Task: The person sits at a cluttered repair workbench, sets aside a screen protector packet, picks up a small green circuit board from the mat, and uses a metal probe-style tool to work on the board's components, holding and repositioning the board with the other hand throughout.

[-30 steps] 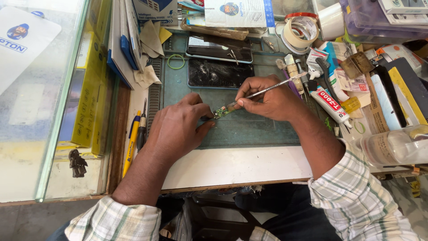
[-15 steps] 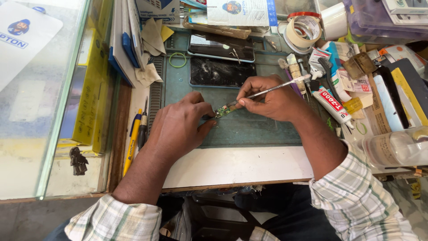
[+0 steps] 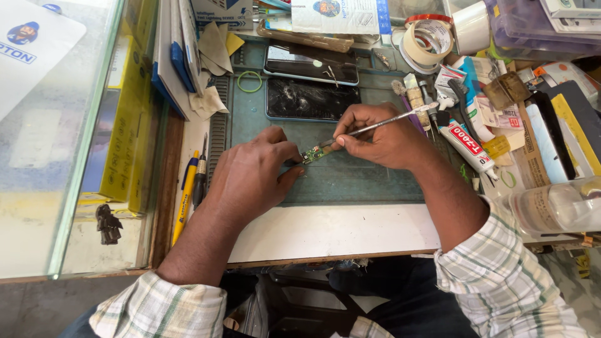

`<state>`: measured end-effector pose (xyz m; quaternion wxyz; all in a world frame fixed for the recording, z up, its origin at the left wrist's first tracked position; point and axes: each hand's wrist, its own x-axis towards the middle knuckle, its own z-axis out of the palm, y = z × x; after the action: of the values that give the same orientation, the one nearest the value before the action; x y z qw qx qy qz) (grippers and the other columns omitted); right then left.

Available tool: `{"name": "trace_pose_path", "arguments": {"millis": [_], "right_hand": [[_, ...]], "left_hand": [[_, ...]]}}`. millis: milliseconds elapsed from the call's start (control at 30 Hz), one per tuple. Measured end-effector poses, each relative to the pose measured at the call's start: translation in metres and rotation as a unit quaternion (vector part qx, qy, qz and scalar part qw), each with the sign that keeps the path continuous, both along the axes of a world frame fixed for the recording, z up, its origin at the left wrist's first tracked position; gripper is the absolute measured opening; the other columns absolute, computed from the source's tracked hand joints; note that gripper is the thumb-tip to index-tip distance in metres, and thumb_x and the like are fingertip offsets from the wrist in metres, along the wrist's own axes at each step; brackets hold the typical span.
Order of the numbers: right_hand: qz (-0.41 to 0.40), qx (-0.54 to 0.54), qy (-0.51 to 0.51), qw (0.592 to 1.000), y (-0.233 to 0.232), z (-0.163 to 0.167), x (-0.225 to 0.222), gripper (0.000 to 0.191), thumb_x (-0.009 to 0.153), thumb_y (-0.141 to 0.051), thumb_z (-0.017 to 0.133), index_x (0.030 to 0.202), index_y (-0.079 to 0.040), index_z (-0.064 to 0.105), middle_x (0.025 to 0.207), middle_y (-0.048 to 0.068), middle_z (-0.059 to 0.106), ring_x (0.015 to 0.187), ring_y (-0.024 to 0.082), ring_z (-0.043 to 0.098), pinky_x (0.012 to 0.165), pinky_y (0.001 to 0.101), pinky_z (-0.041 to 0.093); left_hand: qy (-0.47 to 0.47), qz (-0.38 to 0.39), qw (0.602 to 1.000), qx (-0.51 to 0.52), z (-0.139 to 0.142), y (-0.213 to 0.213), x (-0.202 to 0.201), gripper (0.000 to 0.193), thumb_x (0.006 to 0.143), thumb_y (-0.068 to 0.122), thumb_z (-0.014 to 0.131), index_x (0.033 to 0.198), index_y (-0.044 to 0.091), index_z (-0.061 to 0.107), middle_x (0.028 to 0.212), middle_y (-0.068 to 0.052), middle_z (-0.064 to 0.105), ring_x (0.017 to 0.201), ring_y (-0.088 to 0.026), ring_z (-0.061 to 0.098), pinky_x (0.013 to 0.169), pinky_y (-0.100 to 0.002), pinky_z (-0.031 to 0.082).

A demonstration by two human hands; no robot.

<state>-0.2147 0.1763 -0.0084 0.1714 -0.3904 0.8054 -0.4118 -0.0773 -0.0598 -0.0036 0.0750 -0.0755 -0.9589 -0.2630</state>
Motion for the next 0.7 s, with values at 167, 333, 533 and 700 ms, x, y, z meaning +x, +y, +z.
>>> {"name": "trace_pose_path", "arguments": {"millis": [167,333,533,700], "right_hand": [[0.013,0.004,0.000,1.000,-0.0004,0.0007,-0.0019,0.007,0.093,-0.004,0.072,0.099,-0.003,0.069,0.094,0.008,0.079,0.092,0.012,0.078,0.078,0.0277,0.065],[0.018,0.000,0.007,1.000,0.0007,0.0007,-0.0006,0.006,0.093,-0.004,0.072,0.098,-0.002,0.068,0.093,0.008,0.079,0.091,0.013,0.078,0.077,0.0277,0.066],[0.029,0.000,0.017,0.999,-0.0002,0.0012,-0.0015,0.007,0.091,-0.002,0.072,0.096,-0.002,0.068,0.091,0.009,0.079,0.089,0.013,0.079,0.075,0.0276,0.066],[0.037,-0.013,0.015,0.999,-0.0001,0.0016,-0.0012,0.006,0.092,-0.001,0.071,0.096,-0.002,0.066,0.093,0.009,0.079,0.093,0.015,0.079,0.080,0.0282,0.067]], "left_hand": [[-0.010,0.007,1.000,-0.007,0.0001,0.0008,-0.0006,0.018,0.081,0.024,0.083,0.095,0.014,0.077,0.100,-0.003,0.069,0.076,-0.025,0.073,0.071,-0.044,0.059],[-0.011,0.003,1.000,-0.007,0.0009,0.0009,0.0000,0.017,0.082,0.025,0.082,0.095,0.014,0.077,0.101,-0.003,0.069,0.076,-0.026,0.073,0.071,-0.044,0.059],[-0.002,0.002,1.000,-0.005,0.0008,0.0001,-0.0003,0.017,0.082,0.024,0.082,0.095,0.014,0.078,0.100,-0.003,0.069,0.075,-0.026,0.073,0.071,-0.045,0.058],[-0.007,0.003,1.000,-0.003,0.0001,0.0004,0.0001,0.018,0.082,0.024,0.082,0.096,0.014,0.077,0.101,-0.003,0.069,0.074,-0.026,0.073,0.070,-0.045,0.058]]}}
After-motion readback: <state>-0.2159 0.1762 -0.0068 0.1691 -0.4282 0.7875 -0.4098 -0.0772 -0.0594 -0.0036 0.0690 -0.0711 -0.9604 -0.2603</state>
